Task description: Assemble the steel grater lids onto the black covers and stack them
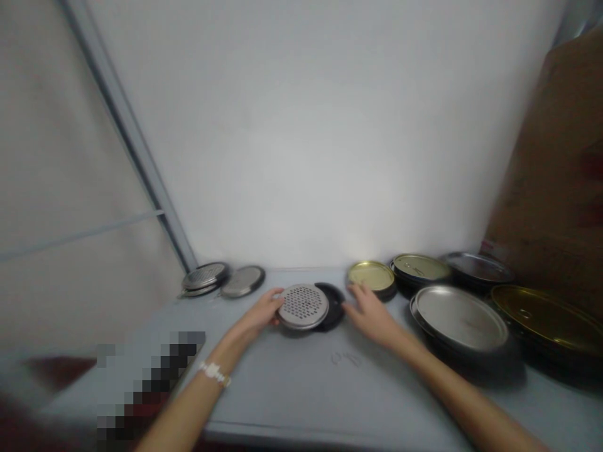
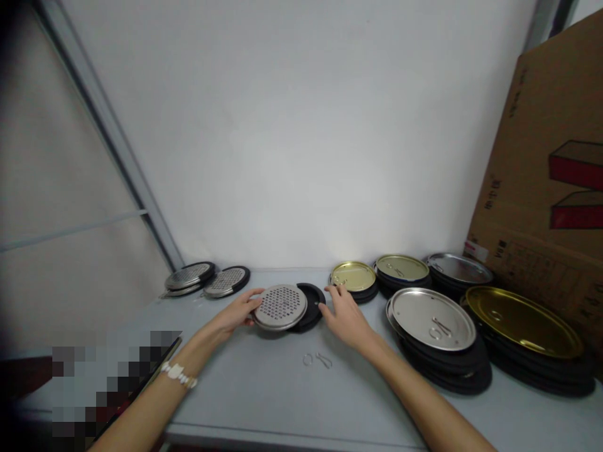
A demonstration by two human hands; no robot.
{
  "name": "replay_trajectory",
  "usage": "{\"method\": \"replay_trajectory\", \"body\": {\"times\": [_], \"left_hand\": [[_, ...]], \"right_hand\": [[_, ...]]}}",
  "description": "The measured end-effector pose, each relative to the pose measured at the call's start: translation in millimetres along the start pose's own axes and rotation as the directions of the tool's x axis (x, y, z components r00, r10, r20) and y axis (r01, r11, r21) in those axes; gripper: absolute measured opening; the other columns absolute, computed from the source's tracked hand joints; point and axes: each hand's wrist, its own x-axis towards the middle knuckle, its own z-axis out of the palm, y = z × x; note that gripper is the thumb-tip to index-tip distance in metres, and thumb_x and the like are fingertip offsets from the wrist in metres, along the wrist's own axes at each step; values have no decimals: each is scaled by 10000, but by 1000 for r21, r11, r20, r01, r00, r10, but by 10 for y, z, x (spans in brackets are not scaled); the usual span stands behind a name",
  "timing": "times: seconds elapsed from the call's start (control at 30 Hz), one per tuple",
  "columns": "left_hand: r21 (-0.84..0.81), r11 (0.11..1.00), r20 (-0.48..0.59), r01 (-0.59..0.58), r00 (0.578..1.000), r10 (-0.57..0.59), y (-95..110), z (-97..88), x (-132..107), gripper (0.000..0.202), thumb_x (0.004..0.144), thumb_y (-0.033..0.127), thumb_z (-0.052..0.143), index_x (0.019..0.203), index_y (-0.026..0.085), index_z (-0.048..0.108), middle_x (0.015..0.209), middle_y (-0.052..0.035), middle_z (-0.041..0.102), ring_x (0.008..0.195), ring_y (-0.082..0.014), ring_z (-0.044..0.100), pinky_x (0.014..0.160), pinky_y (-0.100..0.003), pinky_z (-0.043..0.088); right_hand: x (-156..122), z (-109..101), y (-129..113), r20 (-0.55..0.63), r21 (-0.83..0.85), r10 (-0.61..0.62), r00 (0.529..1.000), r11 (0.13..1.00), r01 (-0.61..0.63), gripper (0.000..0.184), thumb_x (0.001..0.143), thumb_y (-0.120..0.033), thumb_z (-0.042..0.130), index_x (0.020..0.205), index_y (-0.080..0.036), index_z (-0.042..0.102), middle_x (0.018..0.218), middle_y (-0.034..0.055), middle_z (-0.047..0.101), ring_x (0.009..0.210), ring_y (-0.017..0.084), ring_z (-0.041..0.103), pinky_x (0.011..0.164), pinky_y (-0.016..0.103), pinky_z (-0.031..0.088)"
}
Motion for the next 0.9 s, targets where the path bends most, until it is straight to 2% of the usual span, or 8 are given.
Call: {"method": "replay_trajectory", "body": {"times": [0.1, 0.17, 0.37, 0.47, 0.6, 0.7, 0.8, 0.9], "left_hand": [[35, 996, -17, 85, 996, -85, -32, -11, -6, 445, 892, 293, 595, 1308, 147, 526, 766, -26, 669, 652, -146, 608, 497, -197, 430], [52, 995, 17, 82, 996, -83, -50, 20, 11, 456, 889, 293, 598, 1313, 142, 526, 799, -37, 679, 669, -150, 619, 509, -205, 452], [273, 961, 42, -47, 998, 37, -66, 134, 303, 431, 833, 329, 633, 1196, 98, 625, 797, -51, 682, 584, -136, 593, 479, -214, 432], [404, 902, 90, -149, 988, 123, -7, 197, 458, 419, 818, 383, 627, 1101, 79, 676, 838, -90, 707, 613, -170, 617, 496, -248, 443], [438, 846, 194, -303, 951, 240, 61, 288, 508, 542, 761, 487, 696, 1135, 95, 681, 1080, -147, 724, 899, -259, 679, 757, -344, 539], [437, 821, 204, -367, 930, 307, 61, 335, 445, 713, 658, 539, 798, 1218, 121, 655, 1294, -176, 647, 1181, -327, 591, 1029, -411, 453], [437, 803, 208, -405, 914, 348, 47, 360, 364, 779, 627, 558, 826, 1258, 141, 638, 1324, -179, 628, 1250, -360, 536, 1103, -454, 383], [483, 772, 208, -414, 910, 358, 51, 376, 320, 767, 625, 564, 830, 1238, 141, 645, 1301, -192, 637, 1236, -390, 536, 1100, -491, 367]], "right_hand": [[-39, 78, -46, 116, -21, -59, 991, 998, 62, 291, 927, -325, 563, 1178, -188, 616, 1206, 133, 568, 1154, 270, 563, 1031, 403, 426], [-78, 91, -94, 173, -24, -89, 981, 995, 95, 249, 927, -322, 570, 1128, -187, 625, 1169, 125, 563, 1119, 264, 562, 1011, 404, 438], [-152, 15, -163, 190, 17, -100, 977, 995, 99, 205, 896, -308, 613, 1059, -183, 614, 1120, 98, 520, 1080, 248, 549, 1003, 404, 441], [-158, 12, -115, 183, 59, -39, 982, 998, 28, 400, 814, -321, 704, 1163, -179, 570, 1157, 91, 477, 1088, 247, 548, 1007, 404, 448], [-146, 63, -21, 171, 110, -23, 985, 994, 4, 685, 692, -363, 813, 1279, -177, 512, 1310, 114, 401, 1213, 268, 506, 1069, 398, 419], [-141, 103, 32, 178, 89, -48, 983, 996, 33, 766, 665, -386, 835, 1324, -176, 506, 1395, 136, 376, 1314, 300, 440, 1117, 420, 380], [-144, 120, 55, 178, 37, -79, 981, 997, 73, 829, 672, -392, 834, 1398, -194, 486, 1478, 152, 353, 1377, 338, 373, 1141, 476, 349], [-147, 114, 50, 176, -4, -98, 979, 995, 101, 835, 679, -393, 832, 1417, -200, 493, 1488, 158, 384, 1355, 354, 396, 1119, 505, 372]]}}
